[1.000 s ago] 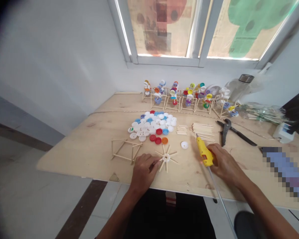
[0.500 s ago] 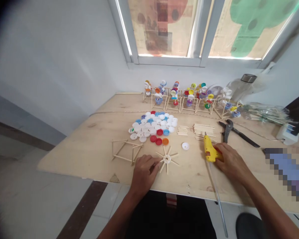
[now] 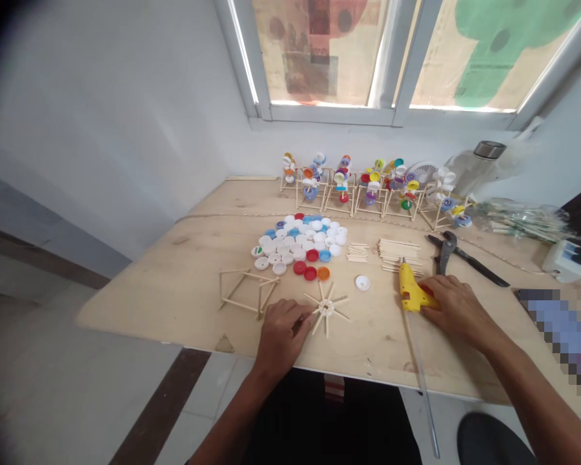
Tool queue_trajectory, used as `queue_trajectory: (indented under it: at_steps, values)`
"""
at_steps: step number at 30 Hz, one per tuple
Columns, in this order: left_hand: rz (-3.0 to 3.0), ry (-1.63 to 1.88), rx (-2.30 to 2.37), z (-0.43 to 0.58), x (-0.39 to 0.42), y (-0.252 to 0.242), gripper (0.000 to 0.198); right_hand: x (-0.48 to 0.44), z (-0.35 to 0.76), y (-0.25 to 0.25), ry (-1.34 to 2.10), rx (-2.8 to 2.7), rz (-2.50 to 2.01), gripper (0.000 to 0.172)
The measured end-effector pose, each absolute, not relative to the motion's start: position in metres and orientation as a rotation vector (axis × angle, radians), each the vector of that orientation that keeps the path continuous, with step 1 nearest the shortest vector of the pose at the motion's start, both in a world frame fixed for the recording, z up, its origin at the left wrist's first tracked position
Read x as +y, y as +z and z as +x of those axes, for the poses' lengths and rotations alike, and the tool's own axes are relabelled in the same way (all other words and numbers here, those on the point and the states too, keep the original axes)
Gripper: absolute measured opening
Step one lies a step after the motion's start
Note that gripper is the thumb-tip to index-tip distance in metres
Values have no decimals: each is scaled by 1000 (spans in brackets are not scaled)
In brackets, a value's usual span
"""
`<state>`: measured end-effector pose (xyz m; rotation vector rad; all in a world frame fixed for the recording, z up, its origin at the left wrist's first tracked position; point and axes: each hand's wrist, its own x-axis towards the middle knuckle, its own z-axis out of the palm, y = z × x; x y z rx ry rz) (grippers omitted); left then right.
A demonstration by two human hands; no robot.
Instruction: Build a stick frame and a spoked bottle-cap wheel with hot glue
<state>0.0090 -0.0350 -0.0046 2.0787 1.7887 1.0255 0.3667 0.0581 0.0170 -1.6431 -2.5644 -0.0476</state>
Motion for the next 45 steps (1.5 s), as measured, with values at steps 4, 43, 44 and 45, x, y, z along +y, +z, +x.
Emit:
queue_trajectory:
  at_steps: [4, 43, 44, 45]
  values:
    - [2087, 1015, 1791, 9, -35, -3, 12, 54, 367, 20, -20, -2547, -1683, 36]
    - [2099, 1010, 1784, 8, -35, -6, 11, 58, 356, 35, -286, -1835, -2527, 64]
    - [2101, 1014, 1788, 8, -34, -6, 11, 58, 356, 35, -282, -1842, -2532, 64]
    - [2103, 1018, 1792, 8, -34, -7, 10, 59, 357, 36, -278, -1851, -2536, 64]
